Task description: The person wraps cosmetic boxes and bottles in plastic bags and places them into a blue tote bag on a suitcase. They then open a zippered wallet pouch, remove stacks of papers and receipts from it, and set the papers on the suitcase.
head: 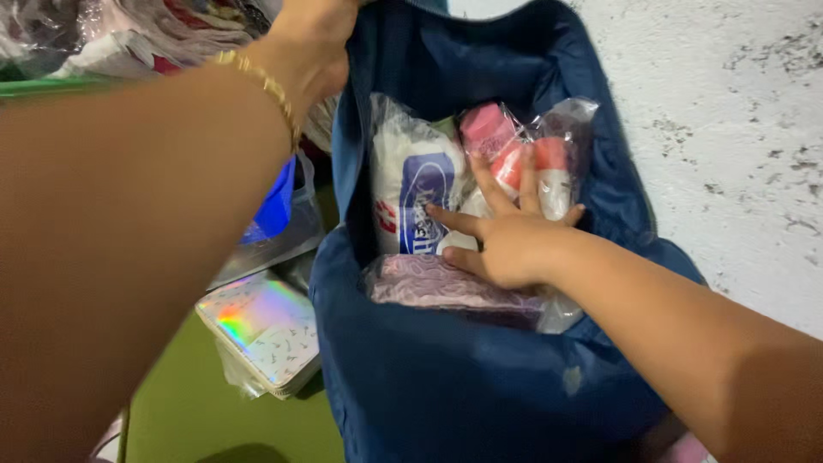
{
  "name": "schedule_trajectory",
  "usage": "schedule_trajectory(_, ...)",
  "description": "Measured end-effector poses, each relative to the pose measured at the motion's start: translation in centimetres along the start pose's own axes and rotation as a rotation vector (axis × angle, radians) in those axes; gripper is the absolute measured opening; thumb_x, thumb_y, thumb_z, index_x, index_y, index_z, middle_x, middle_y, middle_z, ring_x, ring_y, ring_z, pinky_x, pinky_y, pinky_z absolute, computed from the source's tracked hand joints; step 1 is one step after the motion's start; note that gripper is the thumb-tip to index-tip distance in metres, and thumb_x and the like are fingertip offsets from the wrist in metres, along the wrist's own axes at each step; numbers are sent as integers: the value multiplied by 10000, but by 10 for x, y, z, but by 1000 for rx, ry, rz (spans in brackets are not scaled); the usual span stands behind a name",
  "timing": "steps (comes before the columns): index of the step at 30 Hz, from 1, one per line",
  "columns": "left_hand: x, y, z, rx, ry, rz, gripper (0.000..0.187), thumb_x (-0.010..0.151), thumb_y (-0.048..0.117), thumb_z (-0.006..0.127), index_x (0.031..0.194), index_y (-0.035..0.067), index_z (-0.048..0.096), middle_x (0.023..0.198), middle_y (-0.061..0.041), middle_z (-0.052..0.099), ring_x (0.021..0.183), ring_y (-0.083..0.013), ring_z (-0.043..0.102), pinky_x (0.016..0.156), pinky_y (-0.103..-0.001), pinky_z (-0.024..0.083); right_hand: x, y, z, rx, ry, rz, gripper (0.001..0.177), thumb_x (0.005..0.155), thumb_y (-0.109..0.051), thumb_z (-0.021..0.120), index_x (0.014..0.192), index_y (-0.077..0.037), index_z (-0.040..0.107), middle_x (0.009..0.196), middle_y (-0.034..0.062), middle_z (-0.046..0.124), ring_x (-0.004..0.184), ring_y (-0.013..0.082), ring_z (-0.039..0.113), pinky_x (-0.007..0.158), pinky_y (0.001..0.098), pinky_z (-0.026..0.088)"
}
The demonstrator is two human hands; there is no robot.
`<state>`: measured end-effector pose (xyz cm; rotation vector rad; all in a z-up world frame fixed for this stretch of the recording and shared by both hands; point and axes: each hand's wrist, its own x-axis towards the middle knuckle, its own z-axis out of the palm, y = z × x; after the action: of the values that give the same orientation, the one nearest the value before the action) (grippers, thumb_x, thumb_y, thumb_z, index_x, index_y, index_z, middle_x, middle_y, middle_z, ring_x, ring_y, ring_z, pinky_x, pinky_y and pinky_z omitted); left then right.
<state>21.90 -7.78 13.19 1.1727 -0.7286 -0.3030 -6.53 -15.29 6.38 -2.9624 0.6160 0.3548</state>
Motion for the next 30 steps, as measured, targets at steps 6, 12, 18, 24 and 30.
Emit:
schedule_trajectory(6,-74,16,-18,-235,-204,1,205,919,91,640,1105,137,714,1142,-87,761,1070,-257,747,994,-474,609,22,41,-12,156,727,-93,281,792,-295,804,1072,-293,770,1482,50,439,1388,283,462,1153,650,345)
schedule_trajectory(12,-95,23,-23,-55,-121,49,253,879,2,702,1111,100,728,1104,-84,764,1044,-225,737,984,-428,597,49,82,-46,93,1135,-227,434,686,-251,915,1100,-253,784,1510,185,364,1185,392,553,930,424,525)
schedule_trajectory(18,-154,1,9,827,475,473,693,744,216,904,1333,78,566,1205,-203,638,1113,-331,639,968,-454,519,52,70,-54,653,708,6,631,729,-106,874,1318,-49,654,1512,134,366,1226,287,558,969,383,542)
schedule_trajectory(24,-178,-46,19,961,498,205,930,611,257,946,1376,66,453,1233,-251,573,1167,-428,558,998,-465,454,28,92,-57,655,1000,-182,547,825,-56,856,1314,30,627,1470,175,360,1240,337,545,1008,385,529)
schedule_trajectory(30,-99,-24,9,1173,279,311,218,732,-4,692,946,5,735,992,-302,676,1009,-478,647,901,-512,517,-20,103,-66,241,1413,-340,470,921,-6,838,1311,109,600,1428,217,354,1254,388,531,1048,386,517)
